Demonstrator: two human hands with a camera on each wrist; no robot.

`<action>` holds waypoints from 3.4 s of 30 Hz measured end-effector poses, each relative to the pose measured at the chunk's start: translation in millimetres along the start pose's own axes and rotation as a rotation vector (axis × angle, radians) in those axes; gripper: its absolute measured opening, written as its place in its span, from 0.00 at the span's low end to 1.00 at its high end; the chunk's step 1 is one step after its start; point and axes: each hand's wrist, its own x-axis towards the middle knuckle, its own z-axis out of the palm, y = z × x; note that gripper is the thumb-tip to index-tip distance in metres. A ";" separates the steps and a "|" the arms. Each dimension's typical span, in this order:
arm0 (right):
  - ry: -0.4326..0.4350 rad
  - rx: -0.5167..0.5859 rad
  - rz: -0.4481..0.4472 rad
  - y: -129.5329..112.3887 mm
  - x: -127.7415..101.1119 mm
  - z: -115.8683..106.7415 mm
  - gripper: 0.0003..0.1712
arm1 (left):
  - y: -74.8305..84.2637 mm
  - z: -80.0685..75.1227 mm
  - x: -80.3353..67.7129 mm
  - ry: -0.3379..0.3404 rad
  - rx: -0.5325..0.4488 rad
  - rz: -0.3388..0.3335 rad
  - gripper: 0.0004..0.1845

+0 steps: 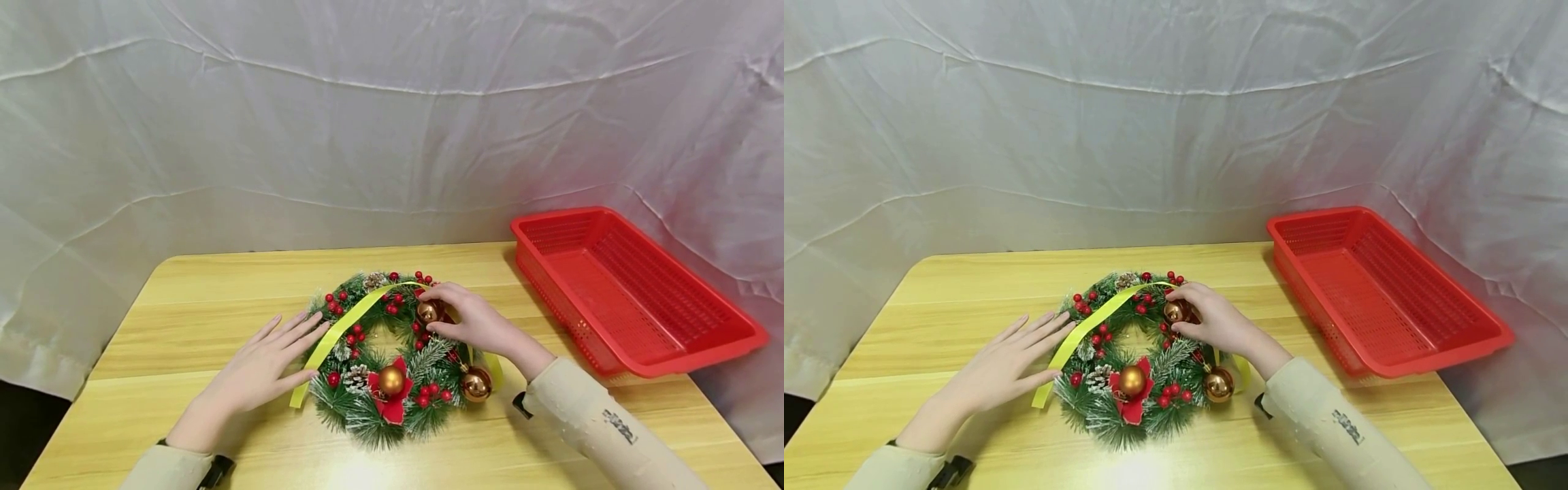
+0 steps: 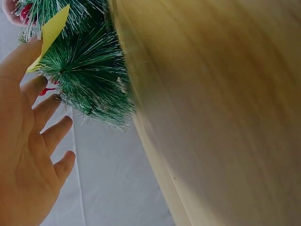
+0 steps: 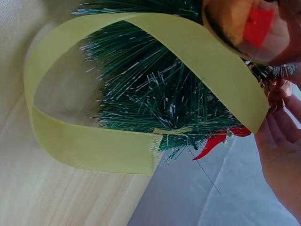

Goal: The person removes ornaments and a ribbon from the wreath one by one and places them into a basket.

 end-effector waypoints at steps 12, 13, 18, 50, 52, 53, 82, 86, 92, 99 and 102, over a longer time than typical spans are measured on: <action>0.031 0.035 -0.001 -5.1 0.4 -5.9 0.27 | 0.2 -1.6 0.1 -0.011 -0.006 -0.002 0.38; 0.029 0.037 0.005 -5.3 0.4 -6.5 0.27 | 0.3 -1.9 0.2 -0.011 -0.006 -0.002 0.38; 0.023 0.065 0.025 -6.1 1.3 -9.3 0.26 | 0.0 -1.9 0.6 -0.017 -0.002 -0.003 0.39; 0.134 0.166 0.023 -12.3 -3.3 -37.5 0.26 | 0.2 -1.6 0.1 -0.011 0.010 -0.001 0.39; 0.140 0.157 0.023 -11.2 -4.5 -39.6 0.26 | 0.2 -1.5 0.2 -0.010 0.010 -0.002 0.39; 0.144 0.151 0.025 -10.8 -5.1 -40.9 0.26 | 0.3 -1.4 0.2 -0.010 0.009 -0.002 0.39; 0.275 0.034 0.054 6.5 -37.6 -66.8 0.27 | 0.1 0.2 -1.1 -0.001 0.004 0.002 0.38; 0.296 0.040 0.064 7.4 -41.7 -70.2 0.27 | 0.6 -0.6 -1.0 -0.003 0.002 0.000 0.38; 0.280 0.030 0.111 12.9 -50.5 -76.9 0.27 | 0.1 -0.5 -1.4 -0.005 0.003 -0.002 0.38; 0.281 -0.067 0.182 14.6 -59.2 -83.8 0.26 | 0.2 -1.3 -0.9 -0.005 -0.001 -0.002 0.38; 0.290 -0.048 0.188 16.0 -61.8 -85.7 0.26 | 0.3 -1.3 -0.7 -0.008 0.001 -0.002 0.38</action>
